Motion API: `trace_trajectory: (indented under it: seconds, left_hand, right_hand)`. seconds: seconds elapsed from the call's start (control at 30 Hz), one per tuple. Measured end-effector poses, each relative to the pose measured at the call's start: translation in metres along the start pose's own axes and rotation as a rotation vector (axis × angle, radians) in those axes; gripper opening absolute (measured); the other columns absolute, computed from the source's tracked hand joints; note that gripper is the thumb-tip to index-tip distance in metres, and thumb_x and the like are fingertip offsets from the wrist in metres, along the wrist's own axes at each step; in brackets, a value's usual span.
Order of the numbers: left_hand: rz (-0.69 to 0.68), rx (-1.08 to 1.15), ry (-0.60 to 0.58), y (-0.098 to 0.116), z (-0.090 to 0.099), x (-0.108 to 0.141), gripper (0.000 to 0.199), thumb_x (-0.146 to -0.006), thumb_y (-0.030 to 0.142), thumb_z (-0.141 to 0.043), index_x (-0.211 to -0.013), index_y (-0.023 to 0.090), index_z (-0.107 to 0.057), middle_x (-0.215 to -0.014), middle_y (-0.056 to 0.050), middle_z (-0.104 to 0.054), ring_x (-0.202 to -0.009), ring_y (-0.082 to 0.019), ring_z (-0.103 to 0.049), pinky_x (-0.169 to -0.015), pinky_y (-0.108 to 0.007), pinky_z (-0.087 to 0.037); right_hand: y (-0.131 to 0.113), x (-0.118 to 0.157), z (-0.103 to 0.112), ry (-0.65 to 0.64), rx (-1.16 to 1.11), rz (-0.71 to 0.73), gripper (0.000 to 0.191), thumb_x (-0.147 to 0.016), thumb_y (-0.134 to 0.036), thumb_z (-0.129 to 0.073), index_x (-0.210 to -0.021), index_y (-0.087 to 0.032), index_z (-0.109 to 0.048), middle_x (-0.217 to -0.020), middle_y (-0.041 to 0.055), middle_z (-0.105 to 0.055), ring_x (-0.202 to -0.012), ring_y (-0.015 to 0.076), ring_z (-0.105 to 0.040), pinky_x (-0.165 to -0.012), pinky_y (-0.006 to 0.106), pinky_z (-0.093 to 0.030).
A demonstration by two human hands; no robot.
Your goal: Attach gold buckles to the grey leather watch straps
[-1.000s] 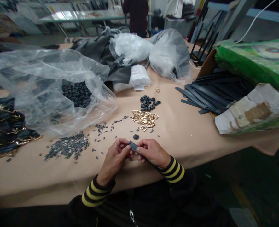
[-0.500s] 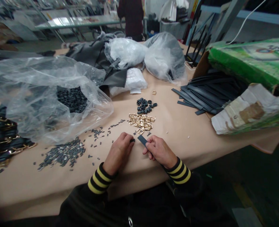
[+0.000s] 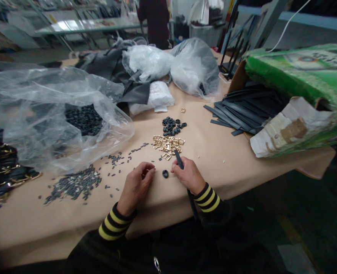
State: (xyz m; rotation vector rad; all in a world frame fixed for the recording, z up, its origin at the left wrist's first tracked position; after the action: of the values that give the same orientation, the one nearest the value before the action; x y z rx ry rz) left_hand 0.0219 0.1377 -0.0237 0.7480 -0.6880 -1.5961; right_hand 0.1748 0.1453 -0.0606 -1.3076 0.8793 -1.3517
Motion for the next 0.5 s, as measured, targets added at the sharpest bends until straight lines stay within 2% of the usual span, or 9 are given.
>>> trace_trajectory:
  seconds: [0.07,0.13,0.27,0.4,0.5]
  left_hand:
    - [-0.072,-0.04,-0.061,0.01,-0.008,0.001,0.017,-0.08,0.02,-0.047,-0.094,0.019,-0.055,-0.078,-0.003,-0.058,-0.065,-0.014,-0.054,-0.063,-0.027,-0.044]
    - [-0.118,-0.134,-0.128,0.019,-0.018,0.002,0.019,-0.079,0.018,-0.048,-0.097,0.019,-0.055,-0.083,-0.004,-0.056,-0.068,-0.015,-0.055,-0.065,-0.028,-0.045]
    - [-0.134,-0.339,-0.226,0.026,-0.033,-0.002,0.01,-0.077,0.015,-0.047,-0.079,0.02,-0.056,-0.078,-0.003,-0.052,-0.069,-0.017,-0.053,-0.062,-0.028,-0.043]
    - [-0.108,-0.156,-0.249,0.024,-0.034,-0.005,0.009,-0.077,0.017,-0.048,-0.071,0.019,-0.054,-0.069,0.0,-0.052,-0.065,-0.015,-0.051,-0.061,-0.026,-0.041]
    - [0.015,0.128,-0.242,0.012,-0.031,-0.003,0.008,-0.077,0.021,-0.05,-0.07,0.017,-0.055,-0.063,0.001,-0.053,-0.059,-0.012,-0.049,-0.056,-0.024,-0.039]
  right_hand:
    - [0.0,-0.001,0.004,0.009,0.013,0.006,0.014,-0.076,-0.029,-0.051,-0.077,-0.015,-0.053,-0.067,0.0019,-0.061,-0.039,0.0052,-0.037,-0.039,0.02,-0.03]
    - [-0.003,0.0,0.003,0.0,0.044,0.007,0.014,-0.076,-0.028,-0.05,-0.076,-0.014,-0.054,-0.066,0.0021,-0.061,-0.041,0.0063,-0.041,-0.043,0.021,-0.034]
    - [-0.011,0.002,-0.002,-0.036,0.093,0.027,0.013,-0.075,-0.026,-0.051,-0.072,-0.014,-0.055,-0.061,0.0019,-0.059,-0.052,0.0109,-0.051,-0.053,0.023,-0.04]
    - [-0.014,0.004,-0.006,-0.079,0.177,0.091,0.012,-0.072,-0.024,-0.055,-0.076,-0.014,-0.06,-0.067,0.0021,-0.06,-0.063,0.014,-0.054,-0.062,0.026,-0.041]
    - [-0.015,0.007,-0.011,-0.138,0.16,0.136,0.012,-0.075,-0.023,-0.055,-0.075,-0.013,-0.062,-0.067,0.0018,-0.059,-0.063,0.0137,-0.053,-0.062,0.026,-0.04]
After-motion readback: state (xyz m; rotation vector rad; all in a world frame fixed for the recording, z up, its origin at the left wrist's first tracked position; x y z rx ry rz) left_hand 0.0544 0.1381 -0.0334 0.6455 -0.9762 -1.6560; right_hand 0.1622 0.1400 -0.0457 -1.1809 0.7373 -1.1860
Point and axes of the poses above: each hand's wrist, its own x-axis away from the middle knuckle, its own z-axis out of the back of the hand, y = z × x, the point moved 9 cm from there along -x, towards the middle knuckle
